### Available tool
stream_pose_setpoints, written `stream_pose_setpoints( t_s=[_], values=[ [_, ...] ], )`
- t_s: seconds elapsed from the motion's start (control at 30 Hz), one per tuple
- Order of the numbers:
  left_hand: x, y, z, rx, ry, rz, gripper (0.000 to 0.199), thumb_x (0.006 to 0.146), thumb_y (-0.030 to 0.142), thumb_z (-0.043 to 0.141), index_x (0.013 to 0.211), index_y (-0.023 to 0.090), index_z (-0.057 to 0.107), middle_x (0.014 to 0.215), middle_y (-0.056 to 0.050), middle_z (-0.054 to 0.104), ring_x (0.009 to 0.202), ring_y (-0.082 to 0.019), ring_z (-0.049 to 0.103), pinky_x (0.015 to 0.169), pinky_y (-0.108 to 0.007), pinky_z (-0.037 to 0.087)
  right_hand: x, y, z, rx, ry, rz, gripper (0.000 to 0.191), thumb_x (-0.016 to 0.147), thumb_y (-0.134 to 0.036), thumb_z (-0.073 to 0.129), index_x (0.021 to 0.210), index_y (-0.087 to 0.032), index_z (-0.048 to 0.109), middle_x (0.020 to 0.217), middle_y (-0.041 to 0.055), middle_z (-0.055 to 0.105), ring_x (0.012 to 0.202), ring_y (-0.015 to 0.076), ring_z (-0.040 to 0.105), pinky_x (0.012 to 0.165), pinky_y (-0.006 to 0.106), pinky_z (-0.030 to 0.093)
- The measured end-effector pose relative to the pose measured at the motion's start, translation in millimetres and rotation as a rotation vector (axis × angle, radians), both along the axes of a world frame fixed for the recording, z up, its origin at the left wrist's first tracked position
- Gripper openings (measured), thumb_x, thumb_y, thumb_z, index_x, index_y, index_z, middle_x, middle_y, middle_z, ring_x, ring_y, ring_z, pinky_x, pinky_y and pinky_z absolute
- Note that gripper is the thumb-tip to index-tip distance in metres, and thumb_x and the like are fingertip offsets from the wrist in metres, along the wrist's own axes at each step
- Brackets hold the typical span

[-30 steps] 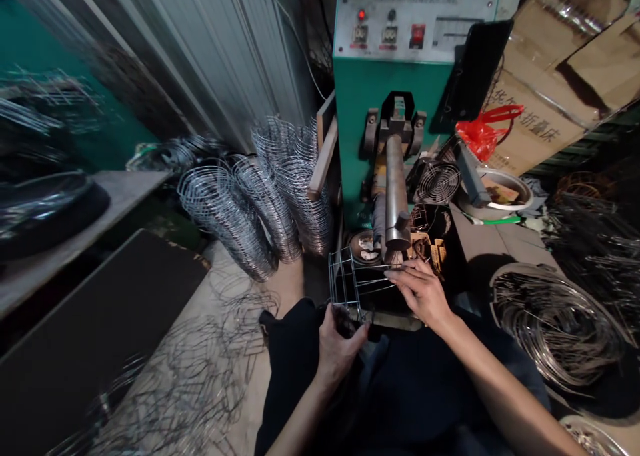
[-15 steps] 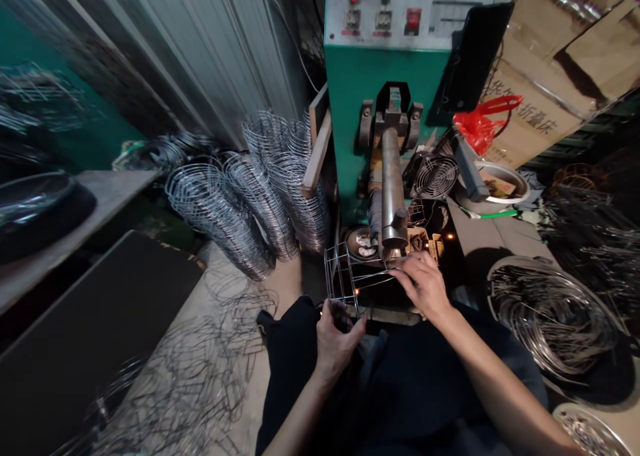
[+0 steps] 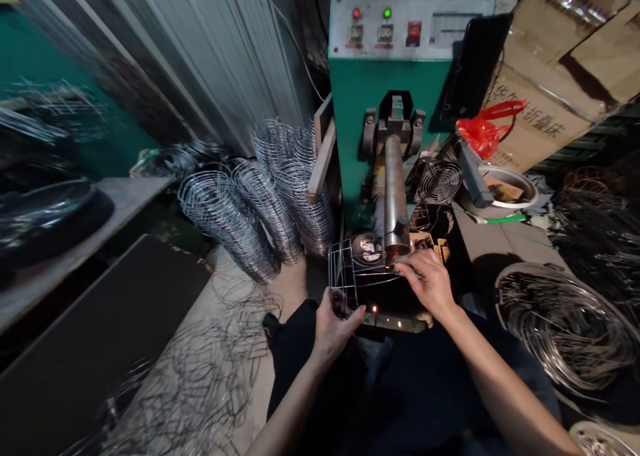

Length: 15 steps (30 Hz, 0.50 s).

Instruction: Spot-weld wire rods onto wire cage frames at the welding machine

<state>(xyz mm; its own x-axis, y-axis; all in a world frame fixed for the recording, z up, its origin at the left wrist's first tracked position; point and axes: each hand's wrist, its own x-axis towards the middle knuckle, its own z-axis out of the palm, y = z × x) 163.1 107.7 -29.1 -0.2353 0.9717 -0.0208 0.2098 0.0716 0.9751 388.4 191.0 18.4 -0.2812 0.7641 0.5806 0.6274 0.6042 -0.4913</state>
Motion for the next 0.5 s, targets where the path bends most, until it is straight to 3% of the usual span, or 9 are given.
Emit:
stream_pose_setpoints(
  t_s=[0.07,0.17,0.23,0.37,0.43,0.5],
  values=[
    [-1,-4,-3.2,0.027,0.021,0.008,0.043,0.074,0.035,0.076,0.104,0.019,0.049,0.071,0.005,0.055,0.061,-0.01,0.053,0.06,-0.022,0.046,6,-5,1.3,0.003,0.036,0.002,0.016,0.098,-0.029,0.056,0.097,-0.021,0.071,0.09,0.0054,0.071,0.086,0.0226,0.063,0.082,0.037,0.05],
    [0,-10,-14.9,0.118,0.07,0.092,0.078,0.069,0.034,0.081,0.131,0.018,0.036,0.097,-0.004,0.062,0.086,-0.018,0.064,0.08,-0.031,0.053,21,-11,2.7,-0.033,0.105,-0.055,0.018,0.097,-0.032,0.057,0.096,-0.021,0.071,0.093,0.0066,0.071,0.088,0.023,0.066,0.083,0.037,0.052],
    [3,-13,-25.7,0.161,0.156,0.144,0.085,0.066,0.034,0.083,0.135,0.017,0.035,0.112,-0.01,0.06,0.102,-0.023,0.063,0.092,-0.038,0.052,35,-12,0.1,-0.084,0.133,-0.134,0.021,0.097,-0.036,0.057,0.094,-0.021,0.07,0.094,0.0065,0.071,0.086,0.0226,0.067,0.081,0.035,0.053],
    [13,-17,-36.2,0.185,0.267,0.169,0.046,0.072,0.03,0.074,0.11,0.018,0.052,0.101,-0.008,0.064,0.096,-0.023,0.065,0.09,-0.038,0.053,70,-19,-15.7,-0.141,0.091,-0.286,0.032,0.095,-0.048,0.054,0.091,-0.02,0.07,0.093,0.0069,0.072,0.082,0.0235,0.068,0.075,0.034,0.054],
    [12,-25,-29.3,0.187,0.227,0.18,0.034,0.072,0.027,0.071,0.101,0.019,0.054,0.092,-0.005,0.064,0.088,-0.021,0.065,0.085,-0.036,0.053,87,-31,-22.6,-0.166,0.046,-0.339,0.04,0.092,-0.056,0.053,0.088,-0.019,0.071,0.083,0.0068,0.072,0.066,0.0233,0.066,0.061,0.034,0.053],
    [3,-42,-16.0,0.168,0.146,0.146,0.03,0.07,0.025,0.071,0.095,0.019,0.055,0.088,-0.004,0.064,0.083,-0.019,0.064,0.08,-0.033,0.053,96,-45,-24.7,-0.22,0.035,-0.351,0.048,0.087,-0.064,0.054,0.082,-0.02,0.072,0.057,0.003,0.063,0.039,0.0196,0.052,0.039,0.032,0.042]
  ],
)
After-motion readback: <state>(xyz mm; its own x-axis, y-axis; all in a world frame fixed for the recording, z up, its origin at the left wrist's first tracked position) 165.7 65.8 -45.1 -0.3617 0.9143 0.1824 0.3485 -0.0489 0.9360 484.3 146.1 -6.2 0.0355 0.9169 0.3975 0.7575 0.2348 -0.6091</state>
